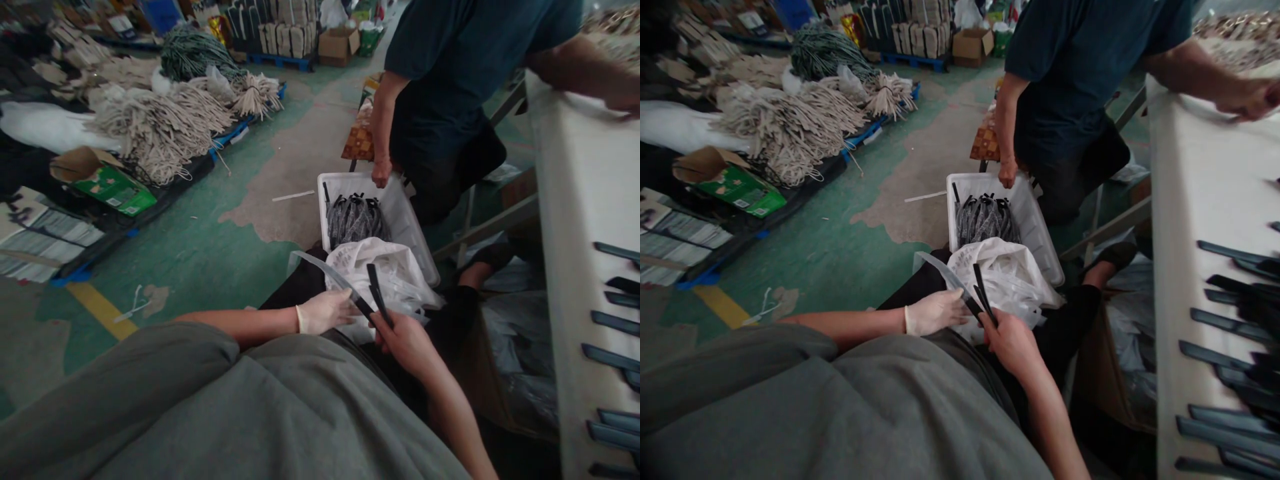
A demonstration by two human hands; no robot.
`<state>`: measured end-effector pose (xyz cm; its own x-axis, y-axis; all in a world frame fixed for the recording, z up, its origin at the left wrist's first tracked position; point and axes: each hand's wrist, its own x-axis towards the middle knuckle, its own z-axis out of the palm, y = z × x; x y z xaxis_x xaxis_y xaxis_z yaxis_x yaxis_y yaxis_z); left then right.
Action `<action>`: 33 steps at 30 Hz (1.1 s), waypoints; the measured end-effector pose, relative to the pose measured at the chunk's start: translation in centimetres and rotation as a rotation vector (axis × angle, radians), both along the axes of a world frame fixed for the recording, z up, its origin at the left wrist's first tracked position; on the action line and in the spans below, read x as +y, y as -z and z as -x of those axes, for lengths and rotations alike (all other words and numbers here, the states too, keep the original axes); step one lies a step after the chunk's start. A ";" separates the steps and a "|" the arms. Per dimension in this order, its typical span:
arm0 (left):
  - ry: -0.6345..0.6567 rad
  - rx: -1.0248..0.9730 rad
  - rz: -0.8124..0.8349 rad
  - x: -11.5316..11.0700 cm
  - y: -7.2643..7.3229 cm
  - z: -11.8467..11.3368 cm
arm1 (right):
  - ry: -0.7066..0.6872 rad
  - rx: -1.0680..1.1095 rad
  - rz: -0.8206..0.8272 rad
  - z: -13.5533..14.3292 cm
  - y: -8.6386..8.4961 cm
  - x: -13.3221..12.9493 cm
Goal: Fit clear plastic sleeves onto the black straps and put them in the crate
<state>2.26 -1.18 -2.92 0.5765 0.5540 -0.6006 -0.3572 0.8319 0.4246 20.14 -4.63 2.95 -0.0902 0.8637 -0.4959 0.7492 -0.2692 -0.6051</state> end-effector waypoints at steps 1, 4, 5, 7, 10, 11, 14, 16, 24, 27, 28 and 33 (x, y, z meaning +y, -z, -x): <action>0.034 -0.021 0.004 -0.3 0.2 -0.4 | 0.005 -0.009 -0.016 0.3 0.1 0.2; 0.025 -0.011 -0.005 -0.1 0.4 -0.8 | 0.036 0.081 -0.002 0.4 0.2 0.1; -0.003 0.007 -0.011 0.3 0.3 -0.6 | 0.046 0.137 0.022 0.1 0.1 -0.2; -0.067 0.046 -0.019 1.0 -0.1 0.1 | 0.075 0.221 0.069 -0.7 0.1 -1.2; -0.048 0.042 0.002 0.8 0.0 0.1 | 0.087 0.165 0.091 -1.1 0.4 -2.0; -0.006 0.026 0.021 0.4 0.2 -0.2 | 0.077 0.118 0.078 -0.9 0.6 -1.9; 0.090 -0.002 0.051 -0.6 0.6 -1.4 | 0.067 0.052 0.011 0.2 1.0 -1.1; 0.074 0.007 0.014 -0.3 0.3 -1.4 | 0.075 0.115 0.002 0.2 0.9 -1.1; 0.025 0.063 0.007 1.8 -1.2 0.7 | 0.296 0.230 -0.081 -2.3 -0.6 -6.1; 0.160 0.004 0.013 0.3 -0.9 -0.9 | 0.303 0.119 -0.172 -0.7 0.2 -4.7; 0.193 -0.006 0.005 -0.3 -0.9 -1.5 | 0.284 0.101 -0.188 -0.2 0.6 -3.9; 0.303 -0.088 0.086 -0.7 -1.1 -2.6 | 0.282 0.238 -0.197 0.2 1.6 -1.6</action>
